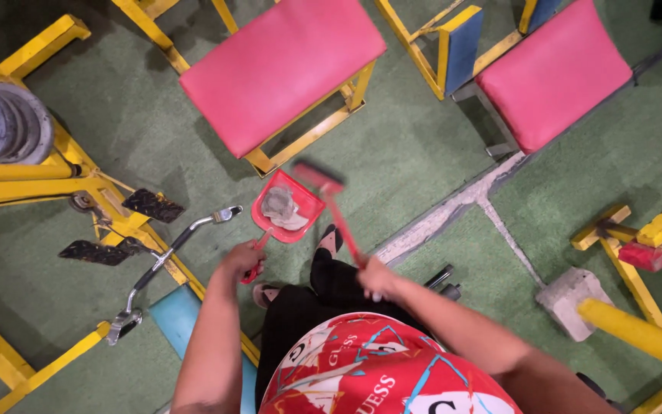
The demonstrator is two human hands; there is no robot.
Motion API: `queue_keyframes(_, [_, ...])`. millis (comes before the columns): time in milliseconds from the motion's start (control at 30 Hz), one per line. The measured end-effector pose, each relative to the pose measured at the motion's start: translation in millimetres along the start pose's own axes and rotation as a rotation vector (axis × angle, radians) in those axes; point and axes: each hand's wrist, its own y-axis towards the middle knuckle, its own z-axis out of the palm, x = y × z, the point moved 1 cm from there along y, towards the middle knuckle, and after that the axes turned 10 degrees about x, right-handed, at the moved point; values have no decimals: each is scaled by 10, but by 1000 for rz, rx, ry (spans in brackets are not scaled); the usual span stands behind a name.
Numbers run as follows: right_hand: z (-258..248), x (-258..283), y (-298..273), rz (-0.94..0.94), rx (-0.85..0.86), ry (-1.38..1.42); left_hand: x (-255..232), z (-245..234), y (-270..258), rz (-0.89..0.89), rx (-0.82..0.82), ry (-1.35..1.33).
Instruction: Sweeping dust and debris from a gym floor into a handheld dustpan.
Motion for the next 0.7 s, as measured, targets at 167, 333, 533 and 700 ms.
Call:
queue_keyframes(167, [-35,229,-648,69,178,34,11,-13,-9,4,21,-24])
queue_keyframes(333, [-913,-32,-904,54,180,280,235,-15,-53,-23,-15,-34])
queue_keyframes(533, [-1564,110,-552,17,-55,397,448,112,-134,58,-48,-51])
queue_keyframes(700, [-1402,15,263,4,-178,449,327,368,-332,-1,-116,-170])
